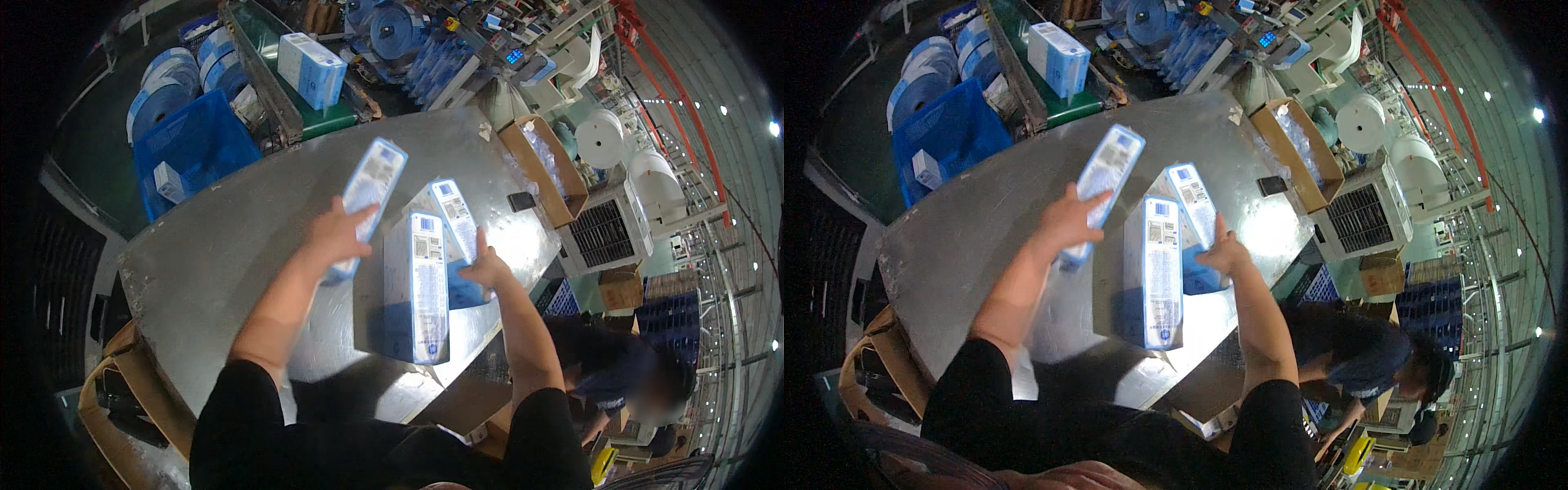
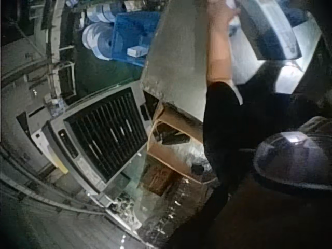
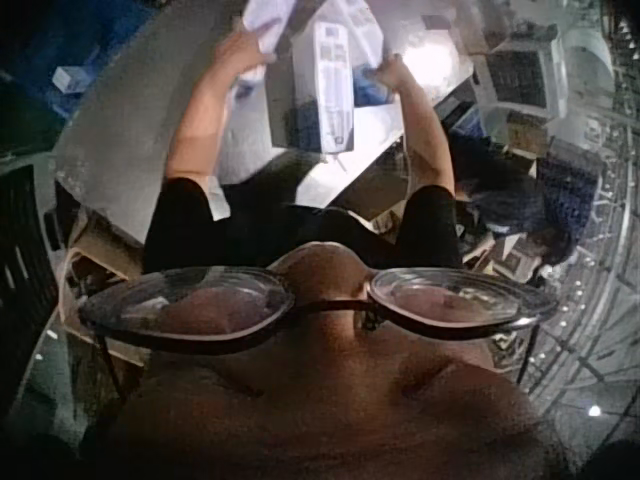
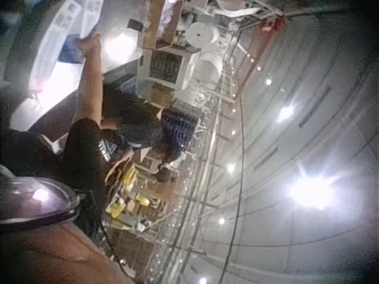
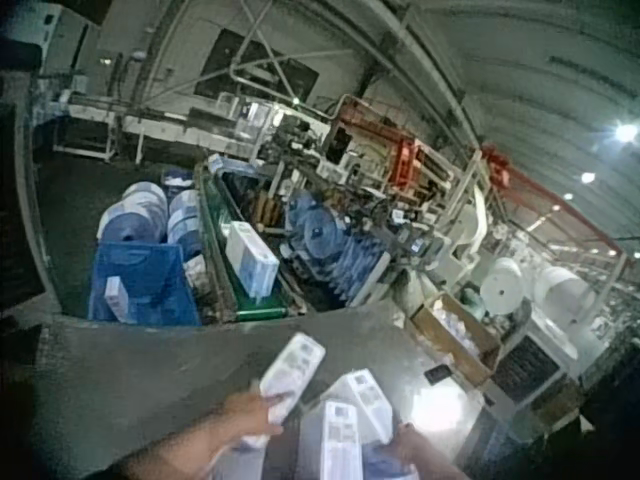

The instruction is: The person picks up boxes from a table and places them into cardboard shipping boxes, then moves the cardboard boxes onto a conveyor belt.

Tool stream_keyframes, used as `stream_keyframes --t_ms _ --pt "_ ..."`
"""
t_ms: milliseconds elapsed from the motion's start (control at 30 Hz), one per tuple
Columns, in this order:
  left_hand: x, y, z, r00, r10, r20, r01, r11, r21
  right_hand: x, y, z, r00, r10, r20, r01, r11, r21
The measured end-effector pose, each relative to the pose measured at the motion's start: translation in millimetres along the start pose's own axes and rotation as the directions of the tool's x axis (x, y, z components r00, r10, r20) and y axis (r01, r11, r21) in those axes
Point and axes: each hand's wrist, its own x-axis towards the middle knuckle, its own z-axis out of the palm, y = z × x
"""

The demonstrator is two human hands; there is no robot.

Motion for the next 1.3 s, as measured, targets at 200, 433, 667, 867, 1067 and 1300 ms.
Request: stream_keyframes --t_ms 200,433,667,867,1067,1300 --pt "-151.7 71.0 51.5 0.967 -0.154 0.202 0.166 0.985 -0.045 -178.4 -81.5 64.9 0.990 0.138 0.022 -0.139 0.967 0.215" --pt "-265.4 6.5 47.3 0.972 -0.199 0.123 0.228 0.920 -0.319 -312.9 -49.0 127.6 0.981 -0.181 0.071 -0.039 0.176 0.984" --pt "-263.3 0.0 61.2 0.717 -0.041 0.696 0.671 0.313 -0.673 -279.8 -20.5 155.6 0.638 -0.643 0.425 -0.591 -0.055 0.804" --pt "-248.7 79.8 62.2 0.940 0.327 0.096 -0.137 0.621 -0.772 -323.8 60.4 94.1 0.928 -0.370 0.047 -0.044 0.016 0.999" --pt "-260.8 261.0 113.1 0.703 0.665 -0.254 -0.613 0.384 -0.691 -444.6 192.5 -12.6 0.919 -0.176 -0.353 0.382 0.168 0.909" --pt "-353.5 256.4 245.2 0.470 0.478 0.742 0.317 0.694 -0.647 -539.3 311.9 32.0 0.955 -0.231 -0.188 0.250 0.278 0.927"
